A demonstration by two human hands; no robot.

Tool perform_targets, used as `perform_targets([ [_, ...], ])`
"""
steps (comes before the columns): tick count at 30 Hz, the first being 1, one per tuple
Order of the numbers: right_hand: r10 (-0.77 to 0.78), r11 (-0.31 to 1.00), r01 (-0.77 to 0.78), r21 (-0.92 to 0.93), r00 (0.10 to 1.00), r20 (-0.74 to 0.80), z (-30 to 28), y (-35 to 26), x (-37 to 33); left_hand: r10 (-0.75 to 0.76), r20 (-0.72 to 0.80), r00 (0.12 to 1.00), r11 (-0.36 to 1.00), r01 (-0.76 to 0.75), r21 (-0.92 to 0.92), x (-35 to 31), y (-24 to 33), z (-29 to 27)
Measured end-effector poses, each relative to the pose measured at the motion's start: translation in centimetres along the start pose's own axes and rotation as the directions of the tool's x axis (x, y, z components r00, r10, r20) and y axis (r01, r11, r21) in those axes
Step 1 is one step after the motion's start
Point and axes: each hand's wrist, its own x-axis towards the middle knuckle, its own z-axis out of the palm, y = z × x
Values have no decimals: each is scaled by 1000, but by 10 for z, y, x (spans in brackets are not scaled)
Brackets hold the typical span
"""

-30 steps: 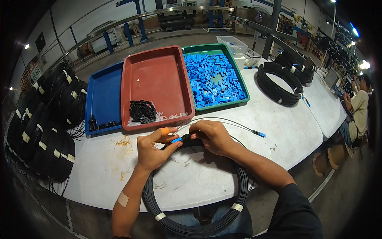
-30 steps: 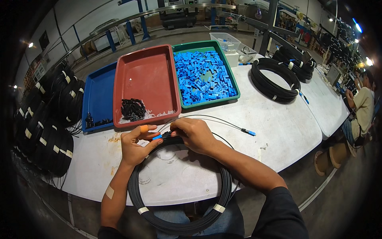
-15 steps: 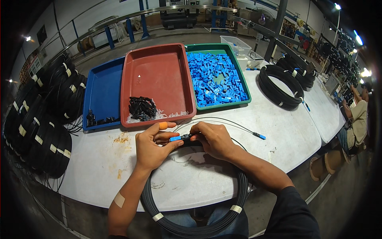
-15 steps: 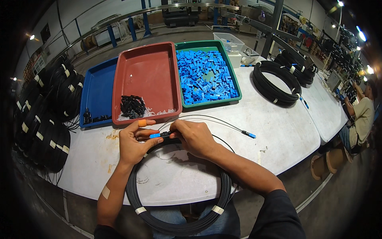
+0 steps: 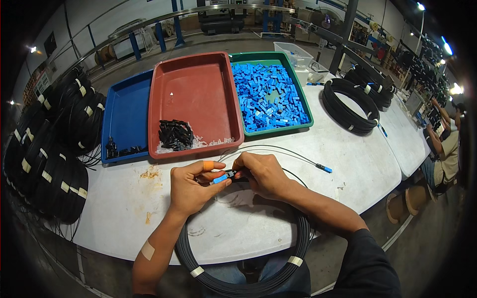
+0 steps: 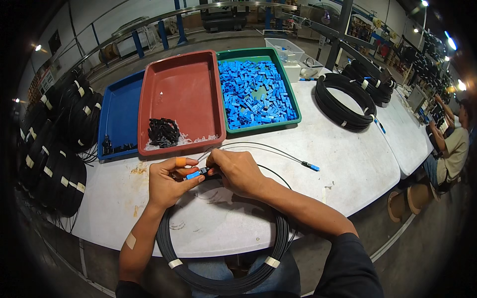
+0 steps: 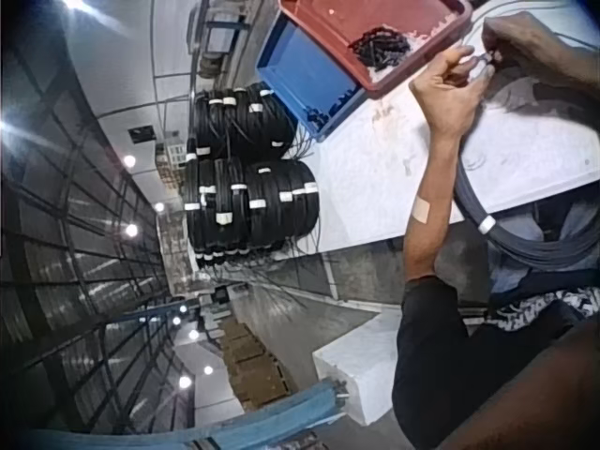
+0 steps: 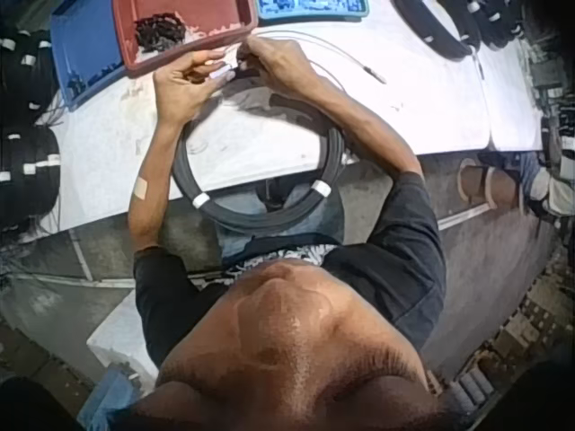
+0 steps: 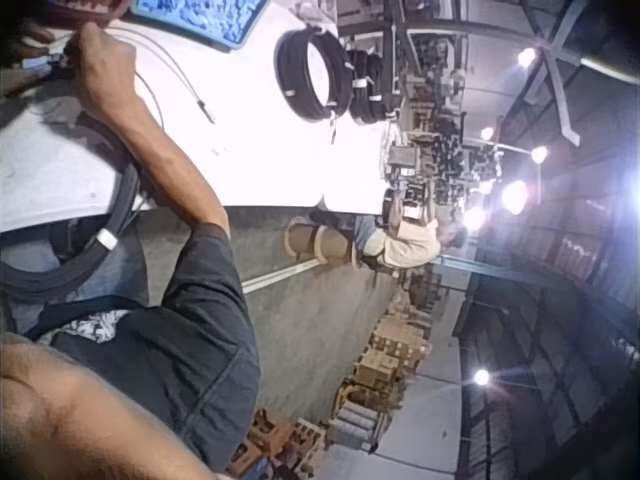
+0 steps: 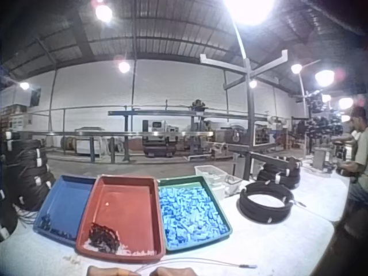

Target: The person assembles cable connectors by taking plastic components and caps from trays and attaching them to the ends of coiled cables by hand.

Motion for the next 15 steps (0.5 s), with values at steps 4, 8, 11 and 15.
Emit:
perform_targets([
  [4,-31,991,28,-132,999,-25,-1,2,3,76,-78,994,997,-77,-16,4,-2,4],
  [8,-109,978,99,-182,993,-45,-1,5,-1,216,-38,976,967,-208,147,2,-3,1],
  [11,-136,975,122,-184,988,-68,0,2,0,224,-41,974,964,-215,157,-2,-2,-1],
  [15,-236,967,216,-131,958,-164,-4,-2,3,-3,-3,1000,997,3,-71,-2,-5,-5],
])
